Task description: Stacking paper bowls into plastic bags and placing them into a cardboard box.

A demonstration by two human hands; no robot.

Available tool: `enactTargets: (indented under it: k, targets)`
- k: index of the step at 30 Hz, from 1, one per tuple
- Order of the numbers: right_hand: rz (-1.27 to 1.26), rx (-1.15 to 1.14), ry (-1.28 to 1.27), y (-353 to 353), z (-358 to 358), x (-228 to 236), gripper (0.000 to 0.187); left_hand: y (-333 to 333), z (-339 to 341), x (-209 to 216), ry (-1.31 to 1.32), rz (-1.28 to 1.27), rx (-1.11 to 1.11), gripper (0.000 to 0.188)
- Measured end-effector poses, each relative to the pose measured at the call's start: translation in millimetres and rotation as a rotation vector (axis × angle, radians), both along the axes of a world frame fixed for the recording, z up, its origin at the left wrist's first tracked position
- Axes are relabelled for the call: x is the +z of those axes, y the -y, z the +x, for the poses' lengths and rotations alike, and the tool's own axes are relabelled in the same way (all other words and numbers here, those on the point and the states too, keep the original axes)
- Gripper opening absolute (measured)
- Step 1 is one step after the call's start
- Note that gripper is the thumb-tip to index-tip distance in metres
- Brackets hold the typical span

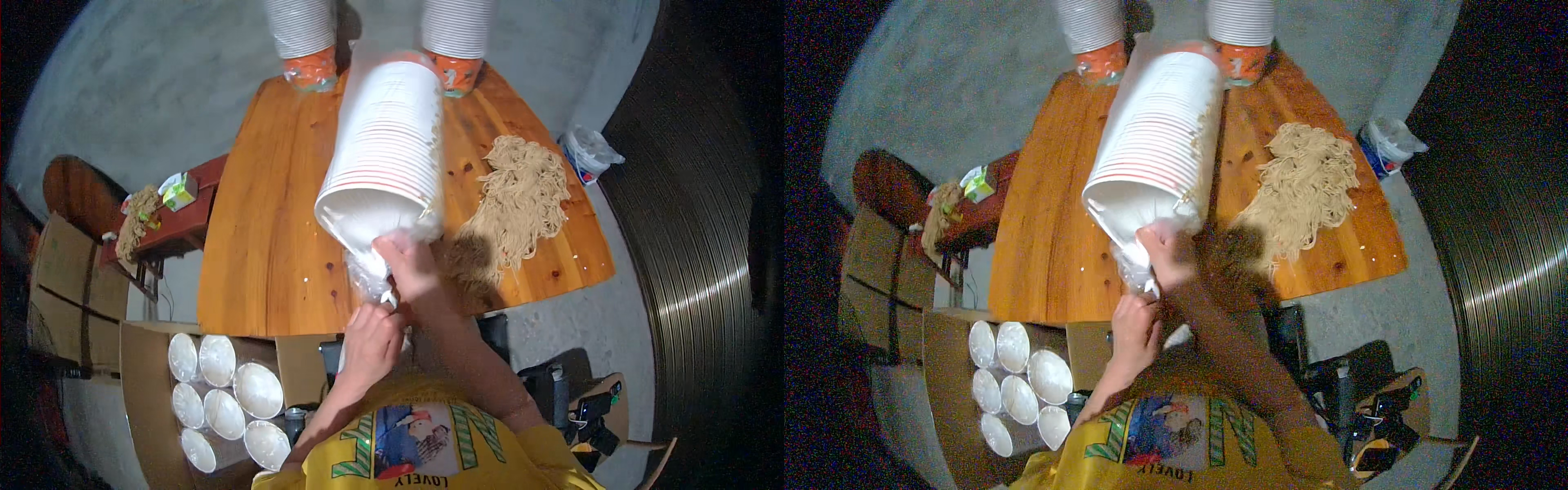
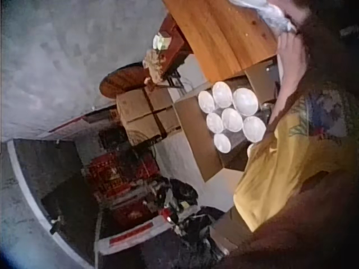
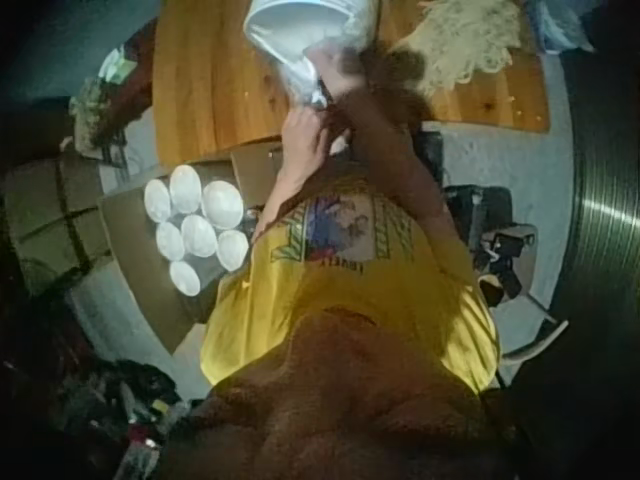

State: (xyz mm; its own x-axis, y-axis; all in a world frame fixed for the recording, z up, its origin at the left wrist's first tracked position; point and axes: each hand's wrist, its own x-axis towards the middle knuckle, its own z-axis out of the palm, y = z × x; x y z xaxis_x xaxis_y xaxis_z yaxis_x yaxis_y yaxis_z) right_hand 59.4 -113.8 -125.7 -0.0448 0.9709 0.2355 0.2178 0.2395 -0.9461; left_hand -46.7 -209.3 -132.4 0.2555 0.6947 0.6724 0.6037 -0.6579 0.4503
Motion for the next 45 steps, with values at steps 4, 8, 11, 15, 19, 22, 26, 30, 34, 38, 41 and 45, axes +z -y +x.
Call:
enactTargets:
  k: [4, 8, 11, 15, 19, 22, 26, 30, 34, 38, 41, 45]
  targets:
    - [-0.325, 0.136, 0.146, 15.1, 2.7, 41.4, 0.023, -2.0, -17.3, 1.0, 0.110, 0.036, 0.048, 0.029]
    - [-0.303, 0.255, -0.103, 12.4, 35.5, 21.7, 0.026, -29.6, -8.4, 34.0, 1.188, -0.254, -0.216, 0.031]
    - [-0.508, 0.263, -0.264, 17.4, 61.7, 32.3, 0.026, -68.5, -28.0, 30.2, 0.295, 0.222, 0.374, 0.025]
    - [-0.396, 0.110, -0.070, -0.6, 99.9, 30.5, 0.025, -88.8, -15.2, 32.7, 0.355, 0.244, 0.476, 0.025]
    - [-0.467, 0.107, -0.234, -16.1, 99.8, 43.6, 0.013, -102.6, -21.3, 24.1, 0.894, -0.210, 0.373, 0.036]
    - [-0.384, 0.139, -0.354, -34.1, 107.7, 38.0, 0.013, -109.2, -31.0, 31.5, 0.915, -0.221, 0.394, 0.045]
    - [-0.341, 0.098, -0.414, -66.1, 114.3, 16.7, 0.029, -117.2, -44.9, 40.9, 0.526, -0.400, 0.565, 0.040]
    - [-0.081, 0.314, 0.060, -86.9, 106.4, 22.4, 0.032, -127.6, -49.5, 47.4, 0.219, -0.463, 0.653, 0.030]
    - [0.137, 0.115, 0.061, -116.1, 97.1, -25.2, 0.054, -136.1, -45.6, 42.9, 0.091, -0.209, 0.656, 0.019]
    - [-0.146, 0.359, -0.578, -109.7, 84.4, -13.9, 0.049, -130.4, -42.9, 69.7, -0.023, 0.080, 0.524, 0.018]
    - [-0.462, 0.602, -1.215, -99.2, 81.3, -7.2, 0.061, -115.1, -42.5, 114.0, -0.152, 0.080, 0.506, 0.022]
    - [-0.012, 0.552, -0.284, -71.6, 60.1, -23.5, 0.060, -69.0, -62.8, 180.4, -0.356, 0.151, 0.534, 0.026]
